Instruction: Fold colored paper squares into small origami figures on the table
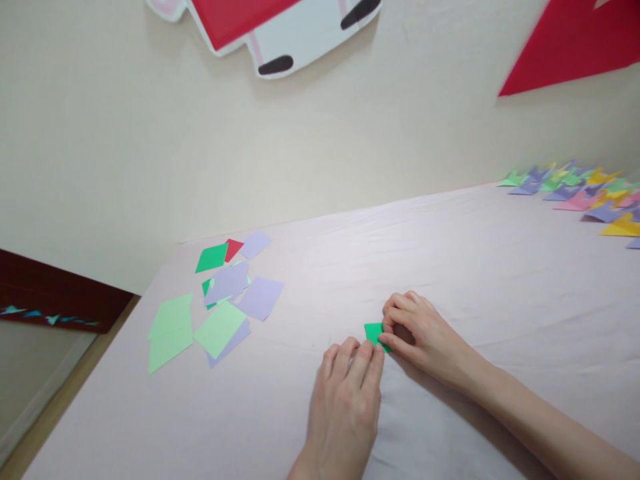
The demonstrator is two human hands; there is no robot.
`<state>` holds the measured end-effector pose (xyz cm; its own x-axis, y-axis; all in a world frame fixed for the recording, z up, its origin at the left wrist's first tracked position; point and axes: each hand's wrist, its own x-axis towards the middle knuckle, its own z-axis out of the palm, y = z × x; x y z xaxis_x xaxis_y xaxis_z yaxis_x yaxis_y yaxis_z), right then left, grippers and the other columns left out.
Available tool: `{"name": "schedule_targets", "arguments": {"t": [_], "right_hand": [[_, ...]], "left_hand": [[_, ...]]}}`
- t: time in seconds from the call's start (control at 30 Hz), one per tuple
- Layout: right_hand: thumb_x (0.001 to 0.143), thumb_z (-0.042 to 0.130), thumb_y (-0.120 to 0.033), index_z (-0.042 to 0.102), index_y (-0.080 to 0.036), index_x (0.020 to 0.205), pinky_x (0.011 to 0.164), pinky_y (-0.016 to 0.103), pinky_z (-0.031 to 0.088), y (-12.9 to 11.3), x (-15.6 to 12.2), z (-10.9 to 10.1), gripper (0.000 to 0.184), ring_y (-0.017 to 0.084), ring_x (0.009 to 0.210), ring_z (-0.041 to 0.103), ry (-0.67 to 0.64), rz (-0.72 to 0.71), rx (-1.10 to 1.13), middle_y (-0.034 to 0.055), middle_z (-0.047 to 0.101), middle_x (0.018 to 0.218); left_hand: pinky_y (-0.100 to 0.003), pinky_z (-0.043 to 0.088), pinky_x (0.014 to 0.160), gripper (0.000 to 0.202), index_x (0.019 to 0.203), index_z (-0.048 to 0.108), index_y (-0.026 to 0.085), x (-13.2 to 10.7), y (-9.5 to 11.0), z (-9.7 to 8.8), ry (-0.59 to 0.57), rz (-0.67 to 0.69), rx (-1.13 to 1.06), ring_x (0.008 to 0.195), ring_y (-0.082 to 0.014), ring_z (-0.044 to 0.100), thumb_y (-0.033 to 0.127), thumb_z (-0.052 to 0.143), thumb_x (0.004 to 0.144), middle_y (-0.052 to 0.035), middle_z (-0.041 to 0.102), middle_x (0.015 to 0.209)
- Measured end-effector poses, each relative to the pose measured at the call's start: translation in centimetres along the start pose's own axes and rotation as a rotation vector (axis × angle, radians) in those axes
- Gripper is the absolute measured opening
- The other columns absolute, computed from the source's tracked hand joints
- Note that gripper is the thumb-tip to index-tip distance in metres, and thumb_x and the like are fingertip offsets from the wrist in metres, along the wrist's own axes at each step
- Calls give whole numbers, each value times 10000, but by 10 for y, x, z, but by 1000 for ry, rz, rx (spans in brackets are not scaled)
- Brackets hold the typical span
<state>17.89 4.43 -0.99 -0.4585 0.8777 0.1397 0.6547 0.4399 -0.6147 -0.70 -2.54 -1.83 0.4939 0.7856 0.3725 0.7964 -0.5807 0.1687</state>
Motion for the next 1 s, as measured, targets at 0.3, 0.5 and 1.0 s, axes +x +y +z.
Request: {"name": "schedule_targets", "arguments": {"t": [0.3, 0.5, 1.0], "right_hand": [[889, 595, -156, 546, -206, 756, 750, 373, 408, -5, -2, 1, 151, 222, 833, 499, -1, 1, -43, 48, 588, 863], [885, 592, -147, 549, -202, 763, 760, 384, 398, -5, -1, 1, 141, 230, 849, 490, -22, 13, -42, 54, 581, 871], [895, 557, -153, 535, -213, 768, 738, 375, 389, -7, -3, 7, 142, 230, 831, 483, 24, 23, -94, 57, 576, 864]], "left_hand": [[-395, 437, 925, 392, 1217, 614, 120, 0, 3, 2, 28, 0, 42, 1069, -252, 550, 39, 400, 898, -73, 669, 1191], [-392, 427, 918, 412, 1224, 611, 112, -2, 3, 1, 32, 19, 63, 1069, -248, 542, 27, 393, 884, -71, 669, 1185], [-414, 448, 905, 430, 1222, 610, 94, -2, 11, 6, 25, -46, 149, 1076, -247, 539, 27, 386, 861, -92, 669, 1147]]}}
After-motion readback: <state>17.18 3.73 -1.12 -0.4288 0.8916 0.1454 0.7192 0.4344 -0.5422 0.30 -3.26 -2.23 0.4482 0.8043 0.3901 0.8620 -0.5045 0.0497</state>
